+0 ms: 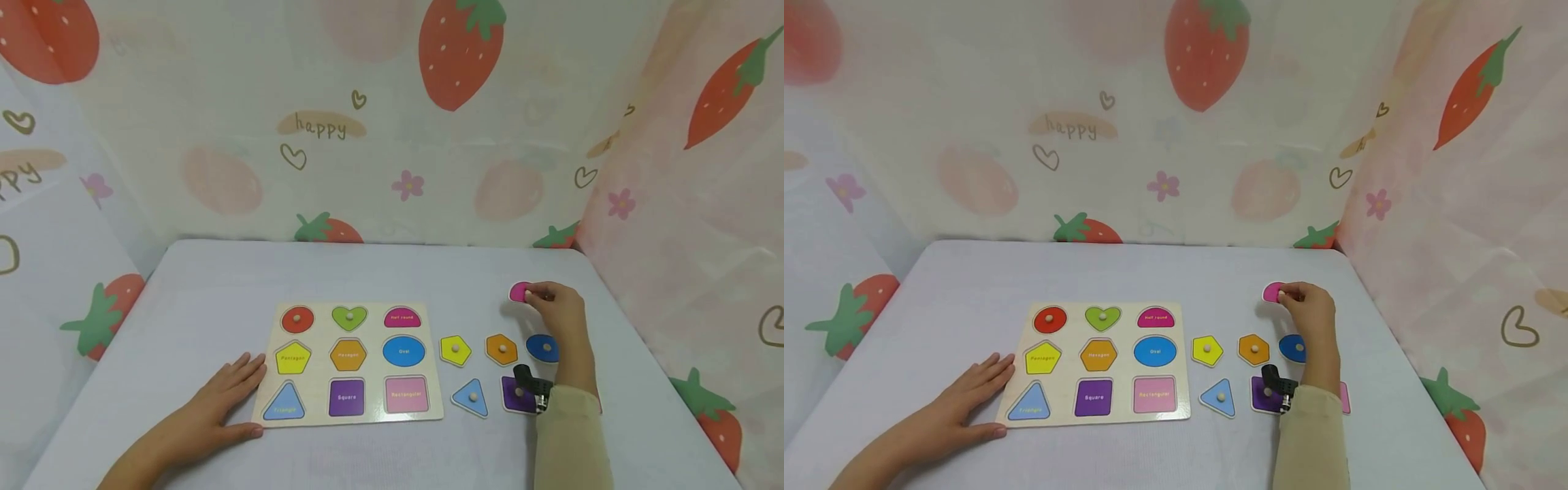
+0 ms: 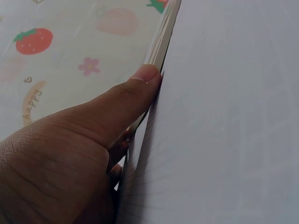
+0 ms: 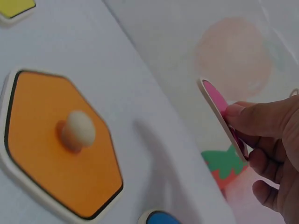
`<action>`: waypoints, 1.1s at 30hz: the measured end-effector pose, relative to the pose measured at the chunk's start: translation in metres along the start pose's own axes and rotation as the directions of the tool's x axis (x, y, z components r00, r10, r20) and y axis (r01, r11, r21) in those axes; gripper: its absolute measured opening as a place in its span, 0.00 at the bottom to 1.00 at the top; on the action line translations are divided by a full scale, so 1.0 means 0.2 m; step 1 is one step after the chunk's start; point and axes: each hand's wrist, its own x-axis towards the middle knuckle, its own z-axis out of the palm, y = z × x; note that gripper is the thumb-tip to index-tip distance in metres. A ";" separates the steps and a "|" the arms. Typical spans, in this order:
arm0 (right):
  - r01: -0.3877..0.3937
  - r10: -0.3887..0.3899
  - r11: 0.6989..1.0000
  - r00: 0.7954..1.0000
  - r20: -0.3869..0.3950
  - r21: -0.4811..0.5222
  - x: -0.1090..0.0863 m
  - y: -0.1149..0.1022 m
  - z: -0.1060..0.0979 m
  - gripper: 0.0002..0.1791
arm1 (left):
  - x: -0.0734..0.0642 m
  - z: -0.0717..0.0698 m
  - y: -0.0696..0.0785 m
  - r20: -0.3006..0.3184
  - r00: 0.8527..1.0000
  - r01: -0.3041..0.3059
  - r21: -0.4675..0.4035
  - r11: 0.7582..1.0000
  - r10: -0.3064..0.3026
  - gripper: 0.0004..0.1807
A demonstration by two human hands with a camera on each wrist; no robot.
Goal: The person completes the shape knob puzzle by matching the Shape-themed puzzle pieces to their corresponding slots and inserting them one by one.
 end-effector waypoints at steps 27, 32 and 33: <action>0.262 -0.261 0.965 0.962 0.085 -0.006 -0.10 -0.54 0.16 0.13 | 0.01 0.01 0.00 0.022 0.999 0.033 -0.009 0.999 -0.033 0.56; 0.287 -0.287 0.958 0.953 0.100 0.020 -0.14 -0.62 0.22 0.12 | 0.01 0.01 0.00 0.017 0.999 0.030 -0.003 1.000 -0.030 0.56; 0.292 -0.293 0.956 0.951 0.103 0.027 -0.14 -0.63 0.23 0.12 | 0.01 0.01 0.00 0.014 0.999 0.031 0.002 1.000 -0.031 0.56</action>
